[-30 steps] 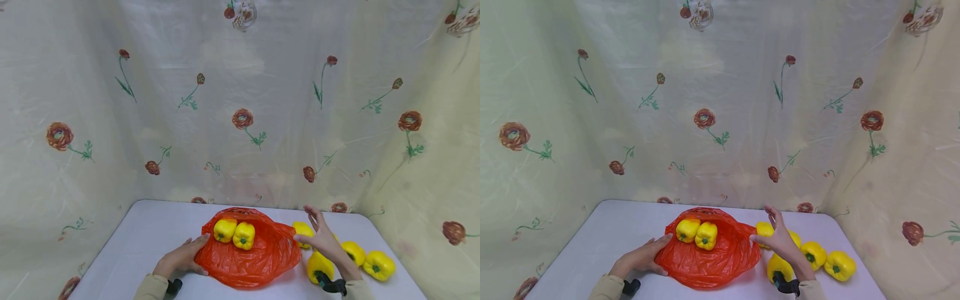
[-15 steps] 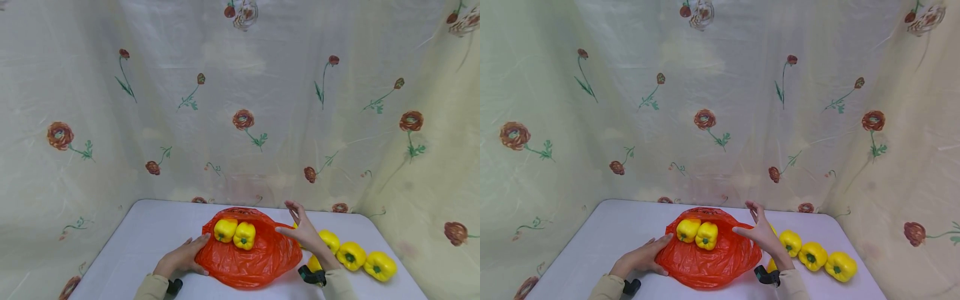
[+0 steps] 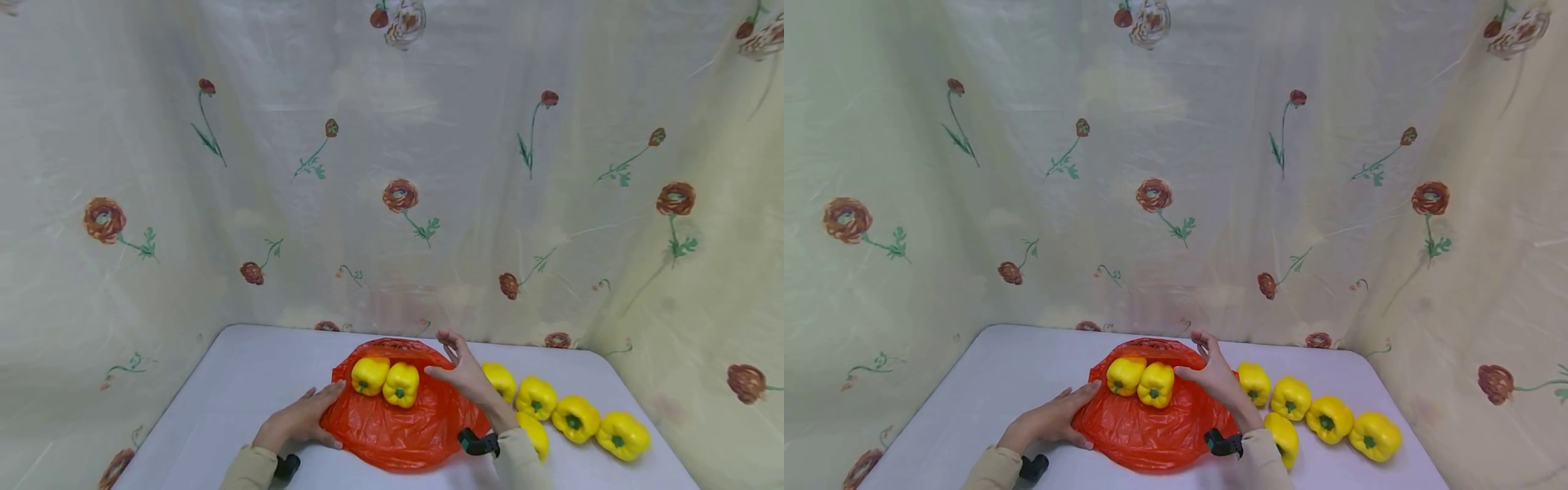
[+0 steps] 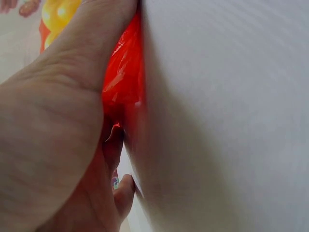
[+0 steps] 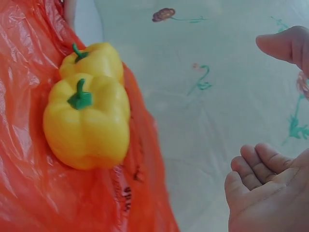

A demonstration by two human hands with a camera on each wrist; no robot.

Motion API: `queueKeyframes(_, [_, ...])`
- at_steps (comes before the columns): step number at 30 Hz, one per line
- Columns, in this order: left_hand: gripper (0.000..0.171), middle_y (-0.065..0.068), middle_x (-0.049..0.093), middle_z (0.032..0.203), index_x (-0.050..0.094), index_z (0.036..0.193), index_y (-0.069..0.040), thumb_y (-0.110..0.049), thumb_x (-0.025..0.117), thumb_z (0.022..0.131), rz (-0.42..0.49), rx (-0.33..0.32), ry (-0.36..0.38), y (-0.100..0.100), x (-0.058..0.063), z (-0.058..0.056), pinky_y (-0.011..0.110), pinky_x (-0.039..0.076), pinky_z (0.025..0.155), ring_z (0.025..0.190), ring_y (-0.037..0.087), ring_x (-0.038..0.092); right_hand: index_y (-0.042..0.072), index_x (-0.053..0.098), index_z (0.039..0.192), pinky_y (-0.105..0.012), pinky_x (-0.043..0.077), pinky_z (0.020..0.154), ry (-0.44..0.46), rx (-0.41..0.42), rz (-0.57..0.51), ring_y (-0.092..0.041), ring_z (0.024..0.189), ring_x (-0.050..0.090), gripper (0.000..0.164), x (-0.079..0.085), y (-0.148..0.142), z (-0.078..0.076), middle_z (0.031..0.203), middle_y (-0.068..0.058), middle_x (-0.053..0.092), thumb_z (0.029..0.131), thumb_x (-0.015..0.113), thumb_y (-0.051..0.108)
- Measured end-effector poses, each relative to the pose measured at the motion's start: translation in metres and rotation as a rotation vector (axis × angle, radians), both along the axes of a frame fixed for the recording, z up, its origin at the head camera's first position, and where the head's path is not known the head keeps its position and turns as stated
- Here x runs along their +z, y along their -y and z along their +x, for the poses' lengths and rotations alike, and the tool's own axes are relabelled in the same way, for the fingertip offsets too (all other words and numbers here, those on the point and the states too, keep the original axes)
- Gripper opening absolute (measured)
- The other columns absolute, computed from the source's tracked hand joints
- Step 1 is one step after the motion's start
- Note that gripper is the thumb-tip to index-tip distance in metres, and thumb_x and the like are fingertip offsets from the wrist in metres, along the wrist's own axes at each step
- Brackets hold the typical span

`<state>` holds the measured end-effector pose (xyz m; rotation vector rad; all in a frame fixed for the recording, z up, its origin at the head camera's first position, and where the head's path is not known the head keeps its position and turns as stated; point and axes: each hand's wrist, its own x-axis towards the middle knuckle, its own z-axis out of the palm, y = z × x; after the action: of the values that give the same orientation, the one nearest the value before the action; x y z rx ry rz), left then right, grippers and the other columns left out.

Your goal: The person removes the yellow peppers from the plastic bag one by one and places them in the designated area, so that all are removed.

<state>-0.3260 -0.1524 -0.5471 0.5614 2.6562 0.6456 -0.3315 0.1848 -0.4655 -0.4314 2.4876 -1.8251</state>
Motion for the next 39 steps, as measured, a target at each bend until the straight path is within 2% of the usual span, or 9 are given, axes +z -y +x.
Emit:
queueKeyframes(8, [0.110,0.008,0.025,0.160,0.023,0.154,-0.013,-0.051,0.081,0.069,0.002,0.002,-0.014,-0.001,0.002,0.002,0.056,0.013,0.120,0.147,0.029,0.023,0.008,0.026,0.146,-0.056,0.025,0.116,0.055,0.033,-0.053,-0.038,0.146,0.020,0.080,-0.018,0.015,-0.011,0.154,-0.016,0.028,0.085,0.076,0.021])
queueKeyframes(14, [0.110,0.007,0.024,0.160,0.022,0.154,-0.013,-0.052,0.080,0.069,0.000,0.000,-0.016,-0.001,0.001,0.005,0.056,0.013,0.120,0.147,0.028,0.023,0.006,0.027,0.146,-0.060,0.026,0.115,0.093,0.019,-0.024,-0.038,0.143,0.025,0.074,-0.031,0.023,-0.014,0.153,-0.018,0.030,0.088,0.071,0.015])
queueKeyframes(22, [0.110,0.006,0.024,0.160,0.022,0.155,-0.014,-0.053,0.080,0.069,-0.001,0.016,-0.008,-0.002,-0.002,0.007,0.055,0.011,0.121,0.148,0.027,0.022,0.006,0.031,0.145,-0.059,0.030,0.113,0.122,0.027,0.015,-0.038,0.140,0.030,0.075,-0.050,0.027,-0.021,0.149,-0.017,0.036,0.086,0.074,0.023])
queueKeyframes(28, [0.111,0.005,0.024,0.161,0.021,0.155,-0.014,-0.054,0.079,0.069,0.000,0.015,-0.015,-0.002,-0.002,0.007,0.055,0.011,0.121,0.148,0.026,0.021,0.005,0.031,0.144,-0.059,0.028,0.114,0.136,0.033,0.023,-0.040,0.141,0.028,0.076,-0.059,0.027,-0.022,0.149,-0.018,0.036,0.085,0.075,0.025])
queueKeyframes(39, [0.111,0.006,0.024,0.161,0.022,0.154,-0.014,-0.054,0.080,0.068,0.004,0.021,-0.018,-0.003,-0.004,0.011,0.055,0.013,0.121,0.148,0.026,0.022,0.008,0.031,0.145,-0.058,0.033,0.111,0.168,0.057,0.080,-0.037,0.134,0.036,0.081,-0.074,0.030,-0.023,0.148,-0.017,0.036,0.083,0.076,0.034])
